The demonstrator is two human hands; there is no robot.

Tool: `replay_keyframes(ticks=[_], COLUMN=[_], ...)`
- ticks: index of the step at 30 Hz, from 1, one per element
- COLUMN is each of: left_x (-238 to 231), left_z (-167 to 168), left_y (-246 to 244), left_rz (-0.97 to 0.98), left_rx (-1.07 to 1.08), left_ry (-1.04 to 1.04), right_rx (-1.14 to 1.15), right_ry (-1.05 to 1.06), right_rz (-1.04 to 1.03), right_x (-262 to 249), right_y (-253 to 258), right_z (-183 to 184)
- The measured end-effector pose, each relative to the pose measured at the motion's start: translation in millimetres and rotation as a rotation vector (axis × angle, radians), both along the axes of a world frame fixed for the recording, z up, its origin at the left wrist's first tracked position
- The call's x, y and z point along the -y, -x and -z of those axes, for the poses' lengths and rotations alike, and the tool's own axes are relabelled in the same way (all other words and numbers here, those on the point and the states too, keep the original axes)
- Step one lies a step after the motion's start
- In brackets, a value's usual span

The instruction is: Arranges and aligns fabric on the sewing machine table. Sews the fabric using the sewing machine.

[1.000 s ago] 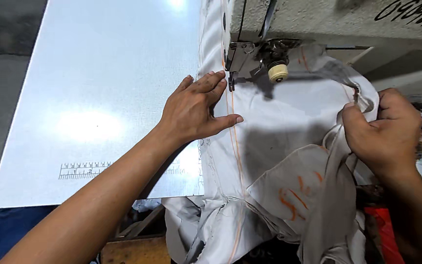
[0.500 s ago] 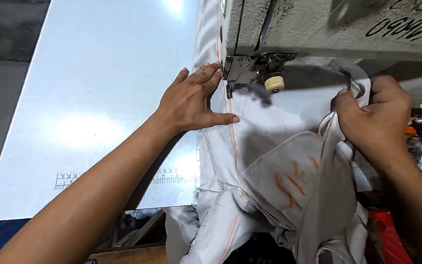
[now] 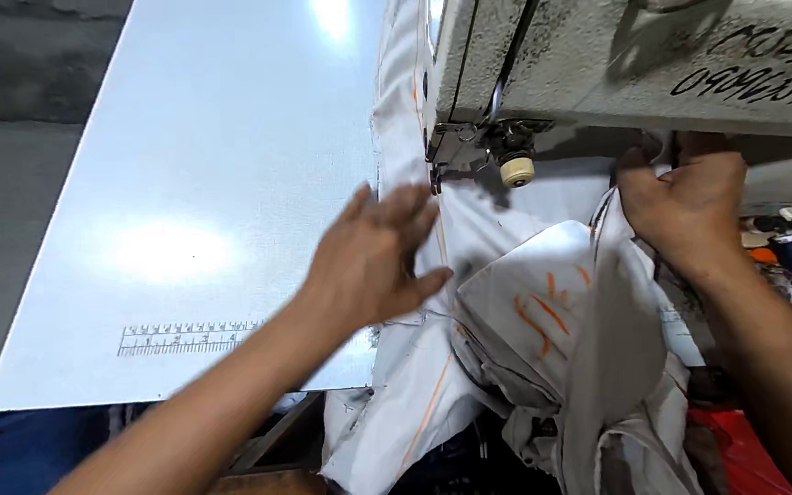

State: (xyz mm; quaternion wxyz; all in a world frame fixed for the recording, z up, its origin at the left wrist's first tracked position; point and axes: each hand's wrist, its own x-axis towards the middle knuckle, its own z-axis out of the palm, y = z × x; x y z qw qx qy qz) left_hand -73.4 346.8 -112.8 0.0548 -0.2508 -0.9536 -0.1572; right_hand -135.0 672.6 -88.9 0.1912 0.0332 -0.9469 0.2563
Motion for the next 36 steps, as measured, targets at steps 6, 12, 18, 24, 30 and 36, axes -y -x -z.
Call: replay_keyframes(ticks=[6, 12, 18, 24, 30, 36], left_x=[5.3, 9.8, 12.7, 18.0, 18.4, 19.9], left_z=[23.1, 20.9, 20.1, 19.6, 19.7, 17.8], left_y=[-28.8, -12.6, 5.2, 25.2, 41.6, 56.5], left_rz=[-0.020, 0.002, 0.012, 0.026, 0.012, 0.022], left_rx=[-0.048, -0.032, -0.030, -0.011, -0.007, -0.004], left_ry=[-0.099, -0.039, -0.022, -0.038, -0.013, -0.009], right_rx=[-0.020, -0.049, -0.012, 0.033, 0.173, 0.349], right_ry=[-0.053, -0.109, -0.222, -0.393, -0.525, -0.420], right_rz=[-0.013, -0.009, 0.002, -0.060, -0.081, -0.015], right_x=[3.0, 4.6, 10.2, 7.9, 6.6, 16.5], right_y=[6.4, 16.6, 26.1, 37.9, 54.8, 67.2], right_z=[-4.1, -2.8, -4.0, -0.4, 7.8, 7.8])
